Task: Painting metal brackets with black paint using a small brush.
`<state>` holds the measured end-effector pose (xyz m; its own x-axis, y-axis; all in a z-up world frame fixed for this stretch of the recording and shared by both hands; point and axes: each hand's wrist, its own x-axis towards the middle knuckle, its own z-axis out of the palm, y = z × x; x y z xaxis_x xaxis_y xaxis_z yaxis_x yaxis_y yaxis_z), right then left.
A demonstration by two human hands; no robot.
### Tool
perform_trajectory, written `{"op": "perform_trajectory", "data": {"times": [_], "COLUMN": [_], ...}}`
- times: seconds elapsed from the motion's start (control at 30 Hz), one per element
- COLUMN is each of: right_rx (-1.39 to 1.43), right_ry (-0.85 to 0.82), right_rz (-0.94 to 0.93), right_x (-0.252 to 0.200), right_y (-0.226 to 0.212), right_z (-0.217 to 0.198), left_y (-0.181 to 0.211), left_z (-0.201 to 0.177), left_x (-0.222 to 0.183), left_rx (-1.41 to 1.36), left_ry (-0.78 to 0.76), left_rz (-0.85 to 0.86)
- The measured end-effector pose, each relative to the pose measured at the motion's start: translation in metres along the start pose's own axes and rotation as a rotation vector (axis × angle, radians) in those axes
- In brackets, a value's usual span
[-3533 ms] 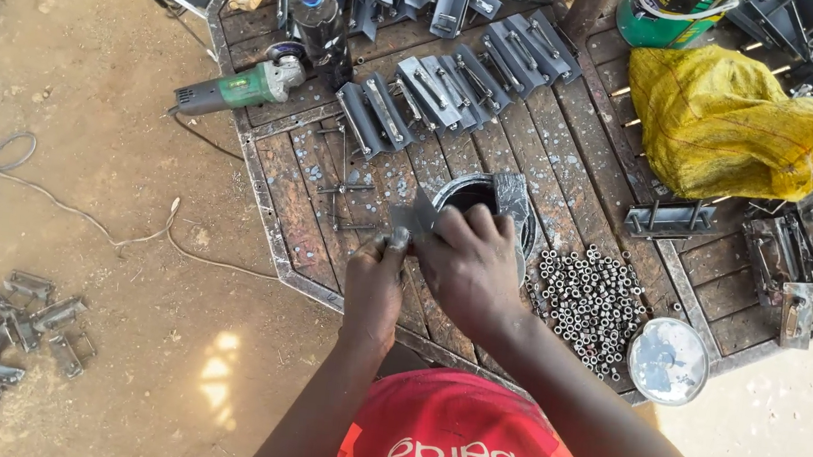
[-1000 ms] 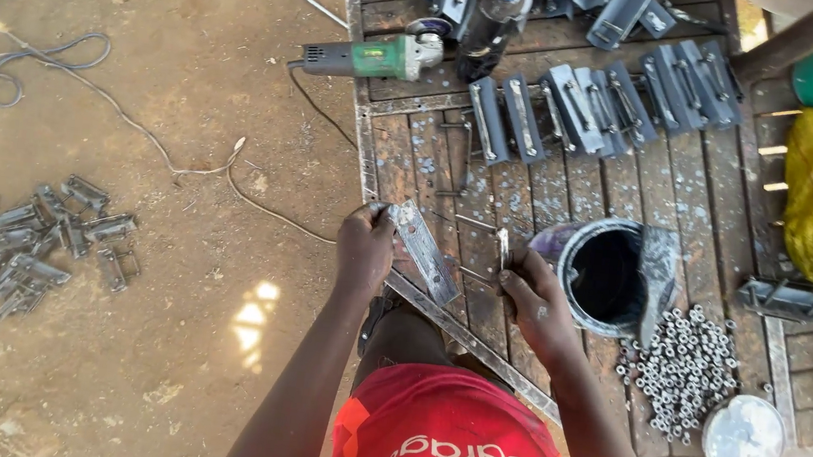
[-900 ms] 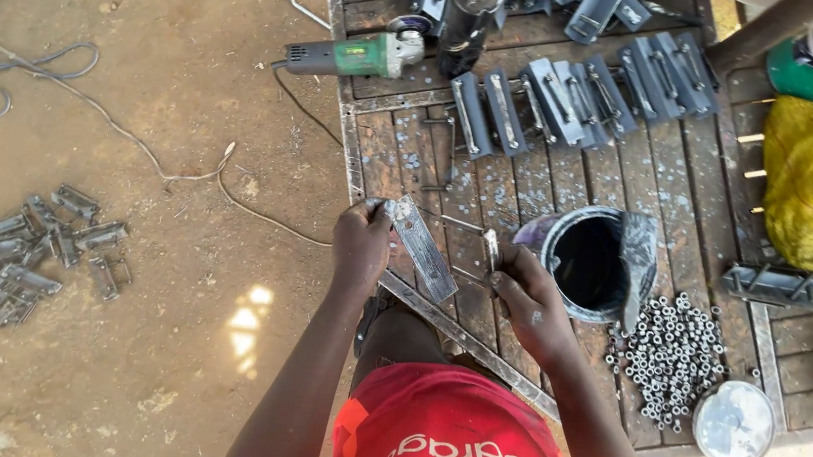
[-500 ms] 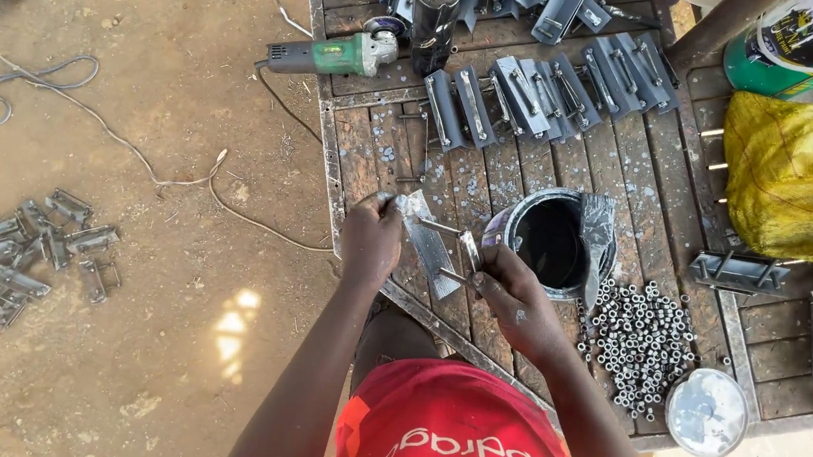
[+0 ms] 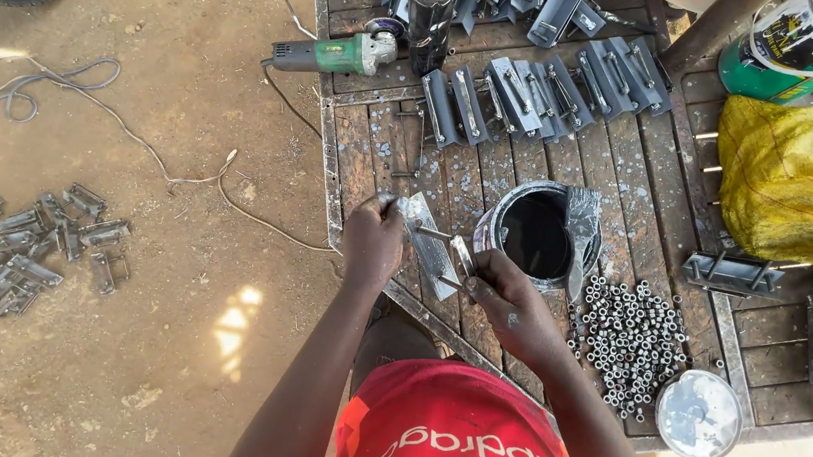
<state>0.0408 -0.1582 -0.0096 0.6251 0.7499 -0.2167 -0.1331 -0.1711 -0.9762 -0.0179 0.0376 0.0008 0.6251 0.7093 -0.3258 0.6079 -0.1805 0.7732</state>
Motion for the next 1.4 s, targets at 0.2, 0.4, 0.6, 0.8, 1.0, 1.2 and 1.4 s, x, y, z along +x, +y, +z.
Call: {"op": "perform_trajectory", "data": {"times": [0.2,0.4,0.6,0.8,1.0,1.2,1.4], "right_rx": [0.007,-0.047,-0.484,-0.566,-0.562,-0.305,-0.393], "right_ry": [0.000,0.039,0.150,0.269,0.280,0.201,-0.172], "right_rz": [-0.019,0.029,-0.010,0.051,0.108,-0.008,-0.213], "right_x": [-0.002,-0.006,-0.008,-0.003,-0.007,0.009,0.015], "right_y": [0.005,-0.003,-0.010,-0.004,-0.006,-0.018,-0.089], "right_z": [-0.001,-0.002,0.008,0.008,0.007,-0.019,-0.008], "left_y": [-0.010,-0.014,-0.006,-0.024,-0.027,-0.031,0.018], "left_z": [0.007,0.014,0.018,0.032,0.028,-0.029,-0.072], "left_x": [0.003,0.000,-0.010,-0.012,-0.010,-0.014,-0.004], "left_rx": [0.057,0.054,0.076,0.183,0.154,-0.222,-0.157], "left_ry": [0.012,0.021,0.010,-0.031,-0.099,-0.465,-0.847], "left_rz": [0.032,0.013,0.015,0.063,0.092,0.255,0.396]}}
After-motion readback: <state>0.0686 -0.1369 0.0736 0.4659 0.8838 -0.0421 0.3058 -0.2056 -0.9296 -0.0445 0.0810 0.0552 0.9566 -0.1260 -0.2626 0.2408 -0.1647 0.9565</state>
